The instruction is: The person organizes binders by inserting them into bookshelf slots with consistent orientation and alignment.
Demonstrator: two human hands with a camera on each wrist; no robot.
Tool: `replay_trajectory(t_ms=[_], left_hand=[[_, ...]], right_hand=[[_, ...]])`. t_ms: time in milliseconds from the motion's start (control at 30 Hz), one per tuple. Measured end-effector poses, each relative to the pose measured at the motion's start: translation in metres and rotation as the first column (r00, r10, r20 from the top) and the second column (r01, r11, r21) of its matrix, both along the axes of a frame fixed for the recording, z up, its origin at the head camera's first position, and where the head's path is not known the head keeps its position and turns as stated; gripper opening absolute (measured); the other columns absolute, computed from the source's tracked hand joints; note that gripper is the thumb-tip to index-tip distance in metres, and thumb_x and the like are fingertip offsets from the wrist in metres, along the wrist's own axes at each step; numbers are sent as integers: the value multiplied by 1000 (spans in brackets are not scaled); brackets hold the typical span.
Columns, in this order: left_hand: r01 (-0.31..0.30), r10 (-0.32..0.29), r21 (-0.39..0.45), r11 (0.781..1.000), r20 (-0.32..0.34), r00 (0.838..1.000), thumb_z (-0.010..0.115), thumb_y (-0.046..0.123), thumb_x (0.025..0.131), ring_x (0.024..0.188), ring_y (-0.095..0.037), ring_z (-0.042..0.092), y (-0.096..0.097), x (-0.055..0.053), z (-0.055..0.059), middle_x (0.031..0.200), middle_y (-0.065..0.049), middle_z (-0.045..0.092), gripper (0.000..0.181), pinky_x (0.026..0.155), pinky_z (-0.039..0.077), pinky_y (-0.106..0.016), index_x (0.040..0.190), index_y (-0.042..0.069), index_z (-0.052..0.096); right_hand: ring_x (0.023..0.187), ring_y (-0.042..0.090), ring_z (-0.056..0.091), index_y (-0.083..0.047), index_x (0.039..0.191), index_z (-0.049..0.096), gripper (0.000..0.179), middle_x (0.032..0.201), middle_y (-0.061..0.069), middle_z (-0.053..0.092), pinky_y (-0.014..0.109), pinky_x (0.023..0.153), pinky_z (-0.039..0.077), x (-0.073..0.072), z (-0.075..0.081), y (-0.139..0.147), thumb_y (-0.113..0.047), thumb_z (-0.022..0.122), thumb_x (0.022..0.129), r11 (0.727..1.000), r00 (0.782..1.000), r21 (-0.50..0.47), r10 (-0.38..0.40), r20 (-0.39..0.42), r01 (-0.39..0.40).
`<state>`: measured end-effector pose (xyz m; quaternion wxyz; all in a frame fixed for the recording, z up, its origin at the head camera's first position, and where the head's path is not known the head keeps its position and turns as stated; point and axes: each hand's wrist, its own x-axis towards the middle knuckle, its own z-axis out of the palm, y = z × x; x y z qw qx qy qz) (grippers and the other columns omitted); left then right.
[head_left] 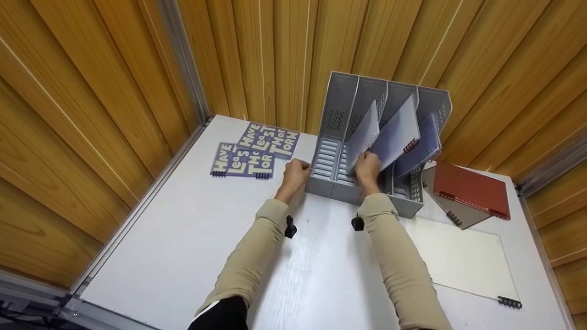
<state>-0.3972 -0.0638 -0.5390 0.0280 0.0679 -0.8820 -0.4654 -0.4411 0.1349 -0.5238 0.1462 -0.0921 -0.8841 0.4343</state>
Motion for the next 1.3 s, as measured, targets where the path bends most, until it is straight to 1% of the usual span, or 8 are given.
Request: replay_trajectory(t_ms=[300, 433, 533, 633, 767, 867, 1167, 1300], left_hand=[[8, -7, 27, 1000, -16, 1000, 63, 4, 96, 87, -19, 63, -1, 3, 0, 110, -14, 75, 22, 83, 56, -36, 113, -2, 75], [24, -23, 30, 999, -21, 1000, 63, 4, 96, 83, -17, 59, 1, 4, 0, 107, -14, 75, 22, 80, 55, -36, 112, -2, 76], [26, -25, 19, 999, -26, 999, 62, 3, 95, 82, -17, 58, 2, 5, 0, 106, -14, 75, 22, 78, 53, -36, 111, -2, 76], [22, -22, 2, 1000, -23, 999, 61, 3, 95, 83, -19, 59, 2, 4, 0, 107, -14, 75, 24, 79, 53, -36, 113, -1, 76], [13, -13, 2, 1000, -10, 1000, 61, 5, 97, 90, -21, 65, 0, 4, 0, 111, -15, 74, 25, 83, 55, -38, 116, -3, 74], [-5, 5, 4, 1000, -9, 1000, 62, 6, 97, 95, -23, 68, -2, 4, 0, 113, -15, 74, 23, 86, 56, -39, 115, -2, 74], [-12, 12, 10, 1000, -9, 1000, 62, 5, 95, 90, -22, 66, -2, 4, 0, 110, -15, 75, 22, 83, 56, -38, 112, -2, 76], [-3, 3, 9, 1000, -10, 1000, 62, 6, 96, 91, -22, 66, 2, 3, 1, 112, -15, 74, 23, 85, 56, -38, 114, -2, 75]], right_hand=[[103, 52, 63, 14, 91, 67, 29, 105, 35, 67, 57, 91, 46, -5, -1, -1, -6, 49, 103, 999, 1000, 39, -1, -23, 2], [96, 51, 63, 13, 87, 64, 29, 100, 35, 67, 57, 87, 47, -2, -1, 2, -6, 49, 103, 1000, 1000, 27, -7, -20, 7], [84, 42, 59, 10, 86, 62, 30, 94, 32, 66, 51, 79, 46, 0, -1, 3, -8, 49, 105, 1000, 1000, -16, 2, 5, -2], [81, 30, 52, 9, 97, 66, 29, 95, 24, 65, 40, 74, 43, 2, -2, 3, -11, 47, 107, 998, 999, -56, 25, 47, -22], [87, 25, 60, 7, 125, 65, 32, 111, 24, 68, 30, 73, 45, 6, -3, 3, -11, 44, 107, 986, 994, -154, 79, 70, -67], [89, 23, 63, 7, 134, 60, 35, 118, 26, 67, 24, 71, 46, 7, -3, 3, -10, 45, 107, 971, 991, -216, 116, 63, -99], [96, 26, 72, 6, 111, 72, 30, 112, 25, 72, 18, 65, 46, 0, -2, 10, -18, 55, 105, 969, 989, -230, 115, 96, -90], [75, 18, 70, 1, 85, 71, 28, 92, 18, 75, 16, 56, 43, -6, -2, 10, -15, 57, 103, 981, 997, -192, 48, 58, -36]])
